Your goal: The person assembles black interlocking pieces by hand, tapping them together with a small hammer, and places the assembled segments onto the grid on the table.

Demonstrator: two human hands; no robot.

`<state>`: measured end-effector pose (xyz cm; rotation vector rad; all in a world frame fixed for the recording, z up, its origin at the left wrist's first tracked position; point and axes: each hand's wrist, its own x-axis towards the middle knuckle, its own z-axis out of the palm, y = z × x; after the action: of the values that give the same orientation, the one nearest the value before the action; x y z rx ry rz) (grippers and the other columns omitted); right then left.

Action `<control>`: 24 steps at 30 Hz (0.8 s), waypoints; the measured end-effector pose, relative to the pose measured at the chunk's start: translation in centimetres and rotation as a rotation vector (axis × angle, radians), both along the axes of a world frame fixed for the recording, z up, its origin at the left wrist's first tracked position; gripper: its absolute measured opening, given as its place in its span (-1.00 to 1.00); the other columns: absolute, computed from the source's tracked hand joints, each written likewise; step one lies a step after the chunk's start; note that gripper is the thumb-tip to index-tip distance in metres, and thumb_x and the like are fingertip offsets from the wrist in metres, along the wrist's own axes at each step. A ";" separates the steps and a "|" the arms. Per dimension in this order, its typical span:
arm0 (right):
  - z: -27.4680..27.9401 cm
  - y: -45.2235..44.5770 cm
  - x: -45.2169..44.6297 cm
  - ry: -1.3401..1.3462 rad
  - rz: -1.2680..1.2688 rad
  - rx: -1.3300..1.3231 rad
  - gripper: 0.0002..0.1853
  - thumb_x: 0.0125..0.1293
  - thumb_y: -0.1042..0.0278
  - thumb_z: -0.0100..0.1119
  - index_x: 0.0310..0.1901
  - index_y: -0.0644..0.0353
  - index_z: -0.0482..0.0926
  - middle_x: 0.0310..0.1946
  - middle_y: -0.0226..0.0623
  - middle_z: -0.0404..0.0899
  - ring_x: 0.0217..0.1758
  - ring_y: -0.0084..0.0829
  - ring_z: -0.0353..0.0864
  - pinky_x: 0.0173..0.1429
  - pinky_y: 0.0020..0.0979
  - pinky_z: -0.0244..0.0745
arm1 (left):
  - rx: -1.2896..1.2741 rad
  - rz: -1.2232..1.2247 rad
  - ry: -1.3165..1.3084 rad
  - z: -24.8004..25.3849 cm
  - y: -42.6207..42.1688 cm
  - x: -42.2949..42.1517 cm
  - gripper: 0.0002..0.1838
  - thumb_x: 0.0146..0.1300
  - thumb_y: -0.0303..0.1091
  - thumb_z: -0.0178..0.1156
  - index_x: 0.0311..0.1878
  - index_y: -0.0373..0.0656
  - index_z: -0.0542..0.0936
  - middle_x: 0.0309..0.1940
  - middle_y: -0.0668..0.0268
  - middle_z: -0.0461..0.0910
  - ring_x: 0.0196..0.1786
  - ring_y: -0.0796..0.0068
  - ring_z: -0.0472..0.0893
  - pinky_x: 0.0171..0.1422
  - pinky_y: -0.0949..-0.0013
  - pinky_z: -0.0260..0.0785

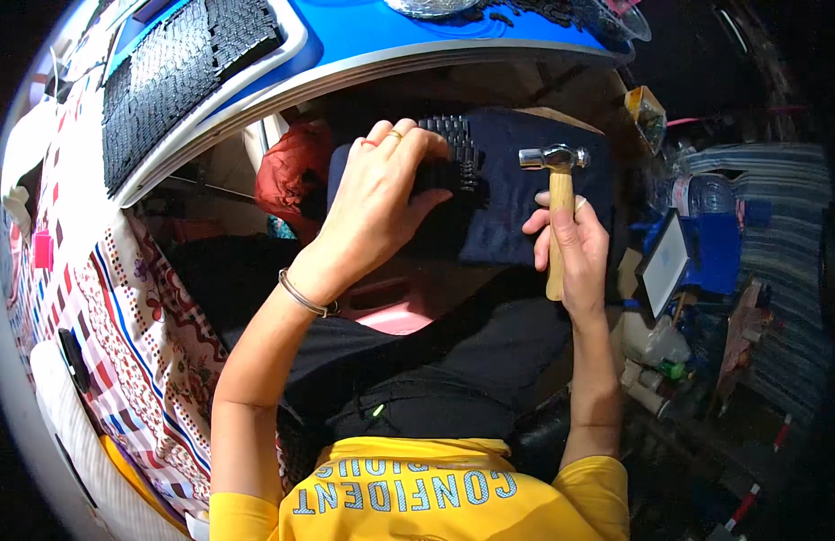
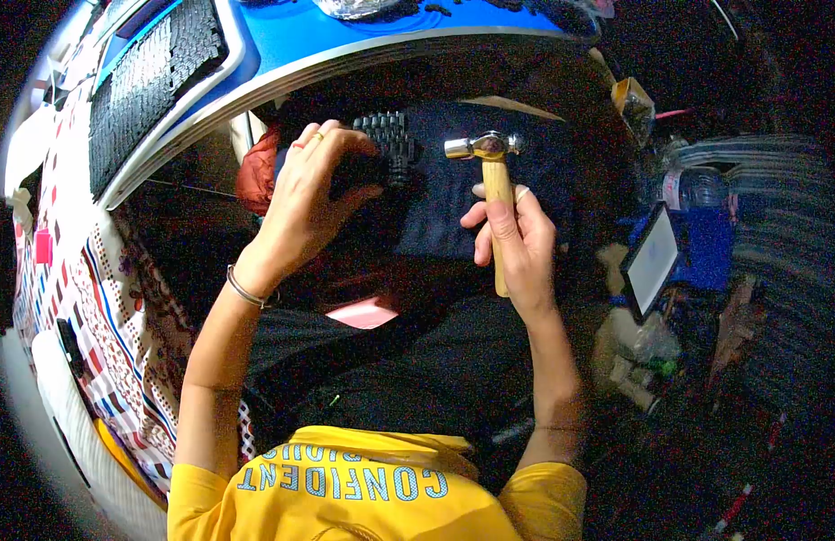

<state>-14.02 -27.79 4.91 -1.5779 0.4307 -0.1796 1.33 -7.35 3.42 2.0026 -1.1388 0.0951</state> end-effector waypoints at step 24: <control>0.6 0.6 0.1 0.067 0.009 -0.091 -0.68 0.55 0.26 0.00 0.15 0.34 0.45 -0.32 -0.23 0.62 -0.58 -0.63 0.41 -0.46 -0.63 0.35 | -0.038 0.047 0.174 -0.6 6.3 -0.7 -0.63 0.02 -0.40 0.42 -0.04 -0.07 0.64 -0.20 0.33 0.41 -0.13 0.33 0.37 0.02 0.31 0.24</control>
<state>-13.93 -27.14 5.51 -1.6787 0.4732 -0.1416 0.66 -1.08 2.84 1.9634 -0.9734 -0.0327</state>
